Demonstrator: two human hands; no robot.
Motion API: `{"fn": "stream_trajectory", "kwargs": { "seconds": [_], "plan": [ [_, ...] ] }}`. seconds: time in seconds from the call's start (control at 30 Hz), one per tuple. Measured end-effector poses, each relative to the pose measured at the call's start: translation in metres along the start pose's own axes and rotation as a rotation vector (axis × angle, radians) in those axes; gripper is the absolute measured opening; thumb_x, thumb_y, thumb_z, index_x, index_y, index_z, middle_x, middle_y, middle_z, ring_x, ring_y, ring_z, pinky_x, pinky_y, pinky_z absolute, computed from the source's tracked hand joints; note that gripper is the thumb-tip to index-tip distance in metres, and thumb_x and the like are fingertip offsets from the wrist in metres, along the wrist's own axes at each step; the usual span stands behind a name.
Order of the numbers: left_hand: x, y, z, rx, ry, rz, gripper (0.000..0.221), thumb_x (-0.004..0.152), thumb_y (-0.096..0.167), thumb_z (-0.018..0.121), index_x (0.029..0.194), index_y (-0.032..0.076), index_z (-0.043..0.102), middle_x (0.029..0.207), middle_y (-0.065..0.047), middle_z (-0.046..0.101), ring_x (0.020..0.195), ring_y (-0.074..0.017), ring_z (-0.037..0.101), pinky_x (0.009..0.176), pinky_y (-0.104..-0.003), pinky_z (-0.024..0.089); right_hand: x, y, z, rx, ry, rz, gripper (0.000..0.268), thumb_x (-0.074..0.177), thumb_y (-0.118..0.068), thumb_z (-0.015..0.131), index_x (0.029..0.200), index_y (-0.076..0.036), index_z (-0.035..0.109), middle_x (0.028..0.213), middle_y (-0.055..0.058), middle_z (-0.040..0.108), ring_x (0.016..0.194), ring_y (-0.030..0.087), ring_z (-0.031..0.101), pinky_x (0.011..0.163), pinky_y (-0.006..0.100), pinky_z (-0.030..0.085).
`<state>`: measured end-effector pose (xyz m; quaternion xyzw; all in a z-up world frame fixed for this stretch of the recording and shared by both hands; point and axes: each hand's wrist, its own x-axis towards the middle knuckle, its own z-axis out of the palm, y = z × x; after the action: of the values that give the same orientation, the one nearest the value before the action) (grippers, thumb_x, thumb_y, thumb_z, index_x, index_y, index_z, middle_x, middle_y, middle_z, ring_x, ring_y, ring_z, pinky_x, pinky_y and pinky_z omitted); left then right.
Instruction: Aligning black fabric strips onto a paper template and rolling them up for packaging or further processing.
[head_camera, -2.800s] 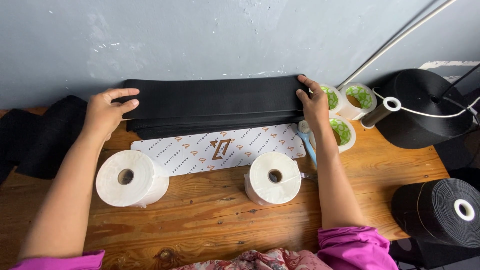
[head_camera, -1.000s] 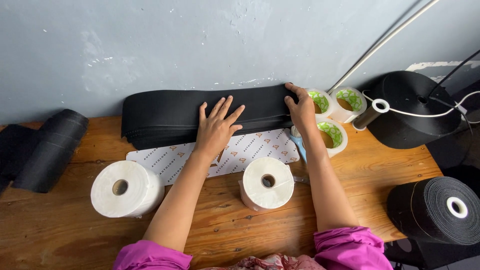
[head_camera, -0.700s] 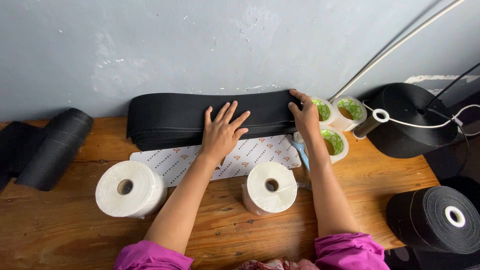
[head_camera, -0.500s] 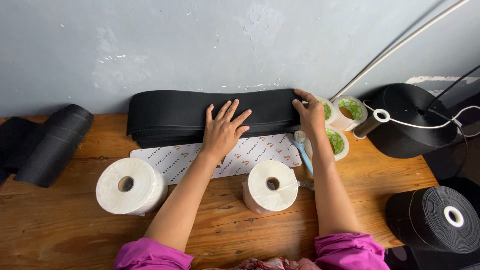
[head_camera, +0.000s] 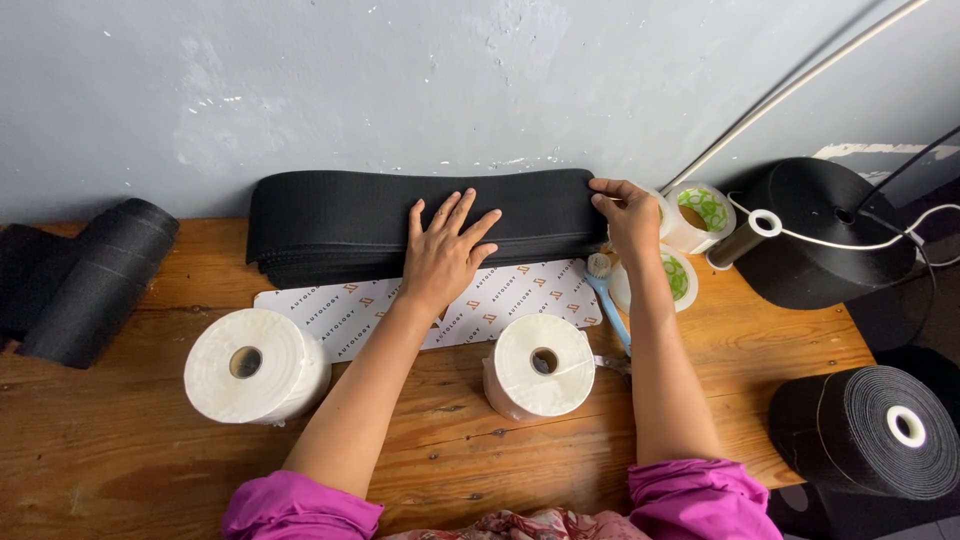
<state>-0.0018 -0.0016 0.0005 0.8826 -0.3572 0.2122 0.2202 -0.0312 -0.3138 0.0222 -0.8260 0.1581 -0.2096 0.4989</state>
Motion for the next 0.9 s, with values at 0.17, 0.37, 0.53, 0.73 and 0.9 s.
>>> {"fn": "stream_trajectory", "kwargs": {
  "seconds": [0.17, 0.37, 0.53, 0.73, 0.9],
  "plan": [
    [0.0, 0.0, 0.003, 0.006, 0.021, 0.014, 0.045, 0.105, 0.05, 0.047, 0.145, 0.032, 0.058, 0.151, -0.017, 0.053, 0.142, -0.0327, 0.048, 0.115, -0.067, 0.016, -0.004, -0.004, 0.002, 0.011, -0.004, 0.01, 0.022, 0.095, -0.005, 0.07, 0.115, -0.011, 0.077, 0.107, 0.01, 0.074, 0.091, 0.015, 0.071, 0.075, 0.029, 0.058],
    [0.001, 0.008, -0.006, 0.016, 0.038, 0.016, 0.045, 0.106, 0.046, 0.048, 0.146, 0.028, 0.057, 0.153, -0.02, 0.05, 0.145, -0.0356, 0.044, 0.115, -0.068, 0.014, -0.004, -0.006, 0.001, 0.019, -0.023, 0.015, 0.022, 0.097, -0.004, 0.067, 0.117, -0.009, 0.076, 0.109, 0.012, 0.073, 0.092, 0.018, 0.071, 0.077, 0.032, 0.057],
    [0.002, 0.012, -0.009, 0.014, 0.014, -0.03, 0.048, 0.104, 0.045, 0.051, 0.148, 0.025, 0.055, 0.156, -0.022, 0.047, 0.147, -0.0373, 0.041, 0.116, -0.069, 0.012, -0.004, -0.007, -0.001, 0.02, -0.046, 0.012, 0.024, 0.099, -0.003, 0.063, 0.12, -0.007, 0.074, 0.112, 0.017, 0.071, 0.099, 0.025, 0.072, 0.08, 0.037, 0.058],
    [0.001, 0.01, -0.003, 0.037, -0.022, -0.058, 0.047, 0.104, 0.047, 0.05, 0.146, 0.029, 0.057, 0.154, -0.019, 0.05, 0.147, -0.0362, 0.042, 0.115, -0.07, 0.01, -0.007, -0.016, 0.0, -0.017, -0.034, 0.013, 0.023, 0.097, -0.007, 0.068, 0.119, -0.008, 0.074, 0.108, 0.012, 0.071, 0.096, 0.019, 0.069, 0.08, 0.032, 0.057],
    [0.0, 0.012, -0.003, 0.038, -0.024, -0.076, 0.048, 0.103, 0.045, 0.053, 0.147, 0.029, 0.056, 0.155, -0.019, 0.049, 0.147, -0.0364, 0.041, 0.115, -0.071, 0.012, -0.008, -0.014, 0.003, -0.116, -0.044, -0.026, 0.025, 0.102, -0.024, 0.071, 0.121, -0.007, 0.072, 0.108, 0.014, 0.072, 0.102, 0.025, 0.071, 0.084, 0.039, 0.057]
  ]
}}
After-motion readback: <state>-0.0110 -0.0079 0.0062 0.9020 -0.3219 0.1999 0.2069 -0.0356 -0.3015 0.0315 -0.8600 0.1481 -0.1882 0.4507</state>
